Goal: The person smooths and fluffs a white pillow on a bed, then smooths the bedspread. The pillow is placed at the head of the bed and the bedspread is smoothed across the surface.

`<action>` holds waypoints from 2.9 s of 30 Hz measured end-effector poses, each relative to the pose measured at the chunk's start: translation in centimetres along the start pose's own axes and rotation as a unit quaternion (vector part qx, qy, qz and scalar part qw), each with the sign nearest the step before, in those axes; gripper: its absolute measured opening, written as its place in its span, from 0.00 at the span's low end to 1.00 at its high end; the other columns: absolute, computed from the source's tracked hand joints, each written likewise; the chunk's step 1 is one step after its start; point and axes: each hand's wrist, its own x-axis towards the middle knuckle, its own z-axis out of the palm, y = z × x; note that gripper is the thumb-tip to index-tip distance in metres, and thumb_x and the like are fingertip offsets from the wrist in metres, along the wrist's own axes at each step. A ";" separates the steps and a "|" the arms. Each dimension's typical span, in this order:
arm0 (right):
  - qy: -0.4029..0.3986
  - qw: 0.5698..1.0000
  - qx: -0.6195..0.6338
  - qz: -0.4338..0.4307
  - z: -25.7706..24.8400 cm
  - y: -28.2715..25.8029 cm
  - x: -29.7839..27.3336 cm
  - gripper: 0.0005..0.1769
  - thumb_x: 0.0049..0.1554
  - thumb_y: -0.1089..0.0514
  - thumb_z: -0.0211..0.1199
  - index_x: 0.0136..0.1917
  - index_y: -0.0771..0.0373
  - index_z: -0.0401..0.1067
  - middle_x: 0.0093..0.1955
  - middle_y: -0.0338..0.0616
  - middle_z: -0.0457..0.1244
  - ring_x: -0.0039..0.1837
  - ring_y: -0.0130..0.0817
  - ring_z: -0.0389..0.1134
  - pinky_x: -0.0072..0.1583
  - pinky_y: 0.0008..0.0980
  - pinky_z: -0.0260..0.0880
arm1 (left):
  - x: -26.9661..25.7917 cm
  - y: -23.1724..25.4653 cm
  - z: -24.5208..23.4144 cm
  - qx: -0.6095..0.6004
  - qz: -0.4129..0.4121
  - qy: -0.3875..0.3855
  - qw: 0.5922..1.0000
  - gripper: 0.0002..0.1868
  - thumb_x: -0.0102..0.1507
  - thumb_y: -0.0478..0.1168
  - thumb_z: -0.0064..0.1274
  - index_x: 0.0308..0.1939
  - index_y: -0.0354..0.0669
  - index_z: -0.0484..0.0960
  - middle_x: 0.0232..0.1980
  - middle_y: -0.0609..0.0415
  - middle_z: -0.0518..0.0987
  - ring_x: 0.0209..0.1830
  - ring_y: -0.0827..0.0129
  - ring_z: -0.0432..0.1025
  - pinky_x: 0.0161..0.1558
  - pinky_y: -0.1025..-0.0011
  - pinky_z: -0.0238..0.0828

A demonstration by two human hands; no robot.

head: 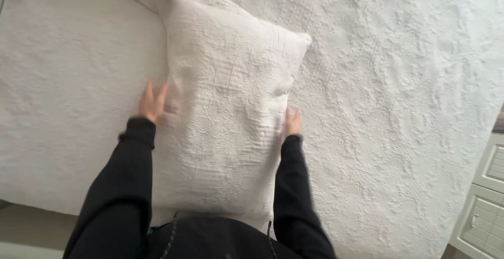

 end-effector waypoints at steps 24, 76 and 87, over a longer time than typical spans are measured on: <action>0.130 0.975 -0.164 0.067 -3.0 -13.5 -1.2 0.51 0.41 0.26 0.72 0.64 0.60 0.62 0.58 0.57 0.63 0.62 0.57 0.63 0.63 0.46 0.64 | -10.8 -2.5 -0.1 0.220 -0.005 -0.036 0.975 0.39 0.58 0.69 0.44 0.39 0.31 0.84 0.40 0.33 0.81 0.46 0.37 0.74 0.42 0.47 0.72; 0.033 0.797 -0.285 -0.532 6.1 -19.5 -13.4 0.07 0.60 0.63 0.50 0.39 0.58 0.64 0.34 0.40 0.53 0.36 0.38 0.60 0.42 0.27 0.65 | -5.8 8.1 -2.5 0.311 0.328 0.054 0.890 0.24 0.63 0.64 0.44 0.36 0.47 0.75 0.33 0.51 0.79 0.37 0.54 0.77 0.38 0.57 0.75; 0.021 0.683 -0.207 -0.700 10.6 -29.6 -13.4 0.11 0.59 0.68 0.49 0.37 0.59 0.66 0.34 0.39 0.53 0.38 0.33 0.61 0.43 0.24 0.65 | -15.5 -3.3 -11.3 0.068 0.210 0.305 0.927 0.23 0.67 0.59 0.49 0.33 0.43 0.72 0.29 0.45 0.77 0.34 0.47 0.75 0.35 0.53 0.72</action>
